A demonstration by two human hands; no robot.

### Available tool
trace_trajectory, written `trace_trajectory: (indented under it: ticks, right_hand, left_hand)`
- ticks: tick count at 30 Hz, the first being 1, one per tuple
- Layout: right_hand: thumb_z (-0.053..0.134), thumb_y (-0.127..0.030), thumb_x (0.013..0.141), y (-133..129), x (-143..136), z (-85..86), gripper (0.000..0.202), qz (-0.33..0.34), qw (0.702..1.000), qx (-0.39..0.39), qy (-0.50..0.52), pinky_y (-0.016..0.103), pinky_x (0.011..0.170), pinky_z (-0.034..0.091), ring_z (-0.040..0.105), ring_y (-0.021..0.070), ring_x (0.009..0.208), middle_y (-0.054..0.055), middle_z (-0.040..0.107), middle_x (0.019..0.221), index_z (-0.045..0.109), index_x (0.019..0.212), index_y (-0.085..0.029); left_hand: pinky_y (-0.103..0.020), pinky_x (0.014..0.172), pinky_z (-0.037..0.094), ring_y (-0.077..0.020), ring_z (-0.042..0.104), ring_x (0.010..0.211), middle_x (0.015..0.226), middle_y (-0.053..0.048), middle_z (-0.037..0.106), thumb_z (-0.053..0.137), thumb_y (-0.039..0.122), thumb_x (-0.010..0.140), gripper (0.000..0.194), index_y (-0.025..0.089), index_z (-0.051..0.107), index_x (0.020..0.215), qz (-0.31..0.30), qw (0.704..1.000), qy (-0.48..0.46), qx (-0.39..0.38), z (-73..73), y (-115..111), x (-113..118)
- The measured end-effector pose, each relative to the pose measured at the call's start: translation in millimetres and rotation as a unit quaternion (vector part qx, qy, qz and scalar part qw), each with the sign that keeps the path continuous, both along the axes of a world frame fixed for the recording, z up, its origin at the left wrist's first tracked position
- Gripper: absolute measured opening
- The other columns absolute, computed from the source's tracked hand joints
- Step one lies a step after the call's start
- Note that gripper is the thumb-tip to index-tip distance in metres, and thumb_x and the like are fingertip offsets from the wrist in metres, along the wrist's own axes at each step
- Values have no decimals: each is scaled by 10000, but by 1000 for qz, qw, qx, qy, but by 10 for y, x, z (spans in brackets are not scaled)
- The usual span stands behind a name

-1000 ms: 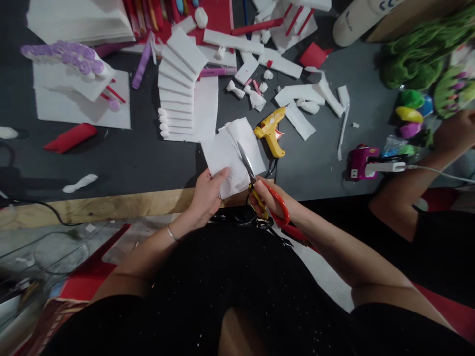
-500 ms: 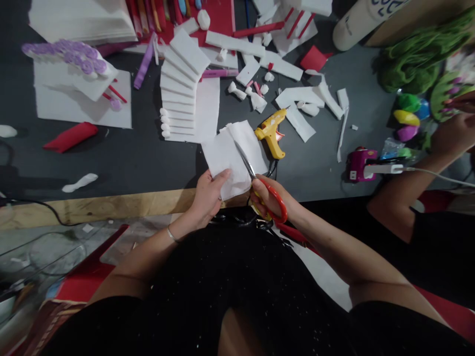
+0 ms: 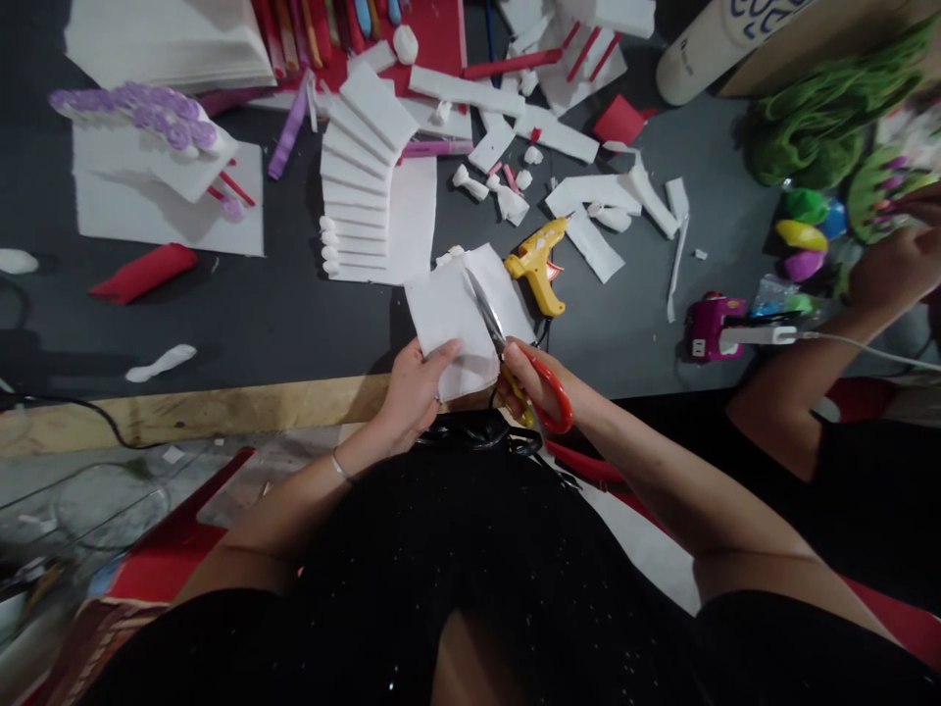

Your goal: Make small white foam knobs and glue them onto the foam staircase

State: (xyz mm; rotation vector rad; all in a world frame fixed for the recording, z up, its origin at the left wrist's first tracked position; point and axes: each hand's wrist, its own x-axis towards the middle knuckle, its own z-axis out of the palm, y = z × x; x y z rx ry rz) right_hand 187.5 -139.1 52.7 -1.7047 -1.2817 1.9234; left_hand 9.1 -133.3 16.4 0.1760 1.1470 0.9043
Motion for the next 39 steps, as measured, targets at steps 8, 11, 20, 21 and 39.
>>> trace_trajectory:
  ticks: [8, 11, 20, 21, 39]
  right_hand:
    - [365, -930, 877, 64, 6, -9, 685, 0, 1000, -1, -17, 236, 381, 417, 499, 97, 358, -67, 521, 453, 460, 772, -260]
    - [438, -977, 798, 83, -23, 11, 709, -25, 1000, -11, -12, 237, 345, 406, 478, 92, 339, -86, 491, 453, 443, 760, -268]
    - [521, -960, 777, 104, -58, 71, 698, -44, 999, -4, -10, 234, 327, 387, 446, 68, 338, -95, 479, 500, 410, 770, -271]
    - [497, -971, 778, 109, -54, 68, 706, -37, 999, -1, -16, 236, 333, 395, 458, 71, 344, -88, 493, 508, 418, 774, -269]
    - [632, -893, 768, 163, -78, 49, 652, -97, 995, -35, -1, 229, 326, 318, 405, 63, 369, -90, 455, 571, 503, 832, -257]
  left_hand:
    - [-339, 782, 631, -209, 747, 830, 930, -95, 802, 808, 242, 797, 275, 129, 745, 1040, -5, 1000, 12, -4, 40, -18, 15]
    - [-348, 813, 630, -223, 758, 872, 950, -100, 807, 805, 248, 796, 277, 136, 751, 1043, -6, 1000, 7, 0, 50, -22, 21]
    - [-303, 759, 616, -177, 730, 780, 926, -91, 804, 773, 211, 809, 218, 135, 756, 1012, -10, 1000, 8, -5, 82, -23, 23]
    - [-298, 752, 613, -173, 726, 773, 917, -86, 804, 776, 205, 802, 217, 137, 755, 1006, -11, 1000, 8, -7, 75, -29, 22]
    - [-340, 841, 632, -236, 768, 939, 1045, -108, 821, 857, 282, 765, 377, 138, 763, 1100, -20, 1000, 13, 21, 0, -129, -49]
